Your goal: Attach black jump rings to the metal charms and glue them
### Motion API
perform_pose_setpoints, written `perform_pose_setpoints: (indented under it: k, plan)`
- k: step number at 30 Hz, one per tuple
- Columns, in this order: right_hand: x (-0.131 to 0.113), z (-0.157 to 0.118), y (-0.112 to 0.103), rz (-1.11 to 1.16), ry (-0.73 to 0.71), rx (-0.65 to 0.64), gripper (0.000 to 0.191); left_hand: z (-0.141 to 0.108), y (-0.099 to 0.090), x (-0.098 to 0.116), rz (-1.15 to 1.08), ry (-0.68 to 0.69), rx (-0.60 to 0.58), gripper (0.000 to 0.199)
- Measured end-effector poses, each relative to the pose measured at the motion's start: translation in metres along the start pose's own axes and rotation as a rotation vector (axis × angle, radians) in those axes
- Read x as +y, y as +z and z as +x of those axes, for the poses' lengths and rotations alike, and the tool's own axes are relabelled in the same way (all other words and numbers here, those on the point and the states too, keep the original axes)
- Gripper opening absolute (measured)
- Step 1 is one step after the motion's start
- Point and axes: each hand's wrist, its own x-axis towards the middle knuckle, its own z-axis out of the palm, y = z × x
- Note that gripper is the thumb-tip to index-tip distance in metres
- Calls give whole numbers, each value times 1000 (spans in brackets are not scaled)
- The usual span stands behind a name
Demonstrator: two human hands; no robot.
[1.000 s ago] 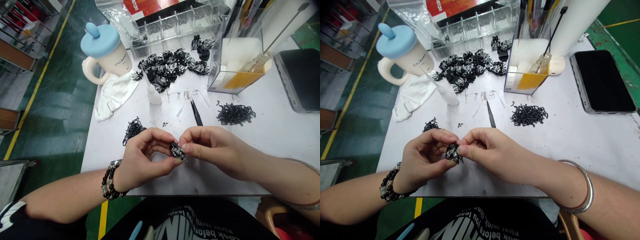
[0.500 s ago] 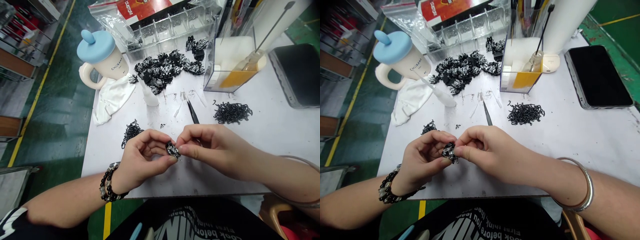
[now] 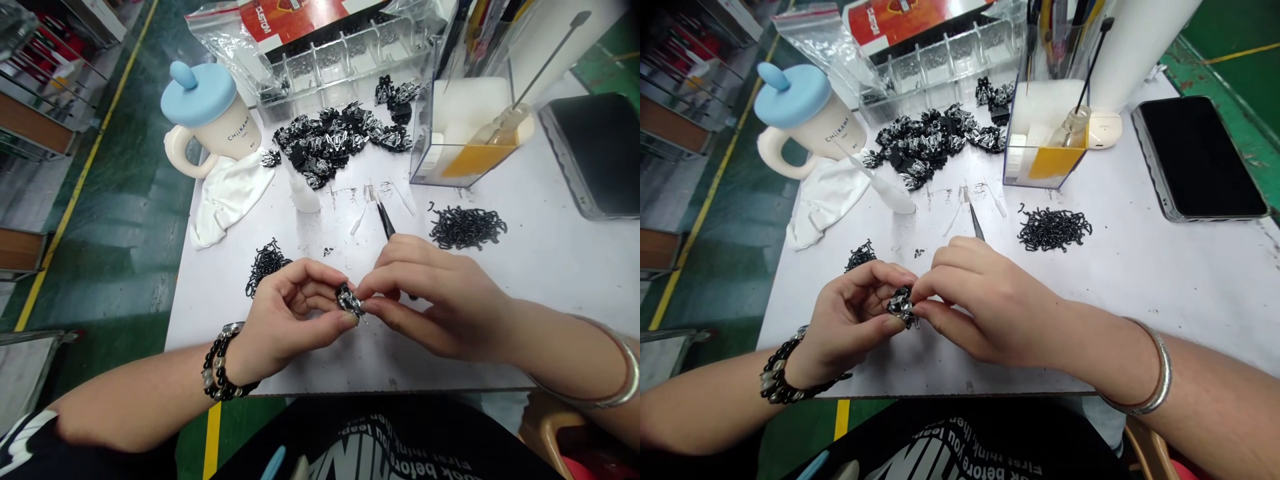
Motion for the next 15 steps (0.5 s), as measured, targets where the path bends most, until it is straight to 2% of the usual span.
perform_pose_setpoints:
  k: [6,15]
  plan:
    - [2,-5,3,-245,-110,56,9,1,-1,-2,-17,-12,-18,32]
    - [-4,1,4,-190,4,94,10,-1,1,0,72,57,25,36]
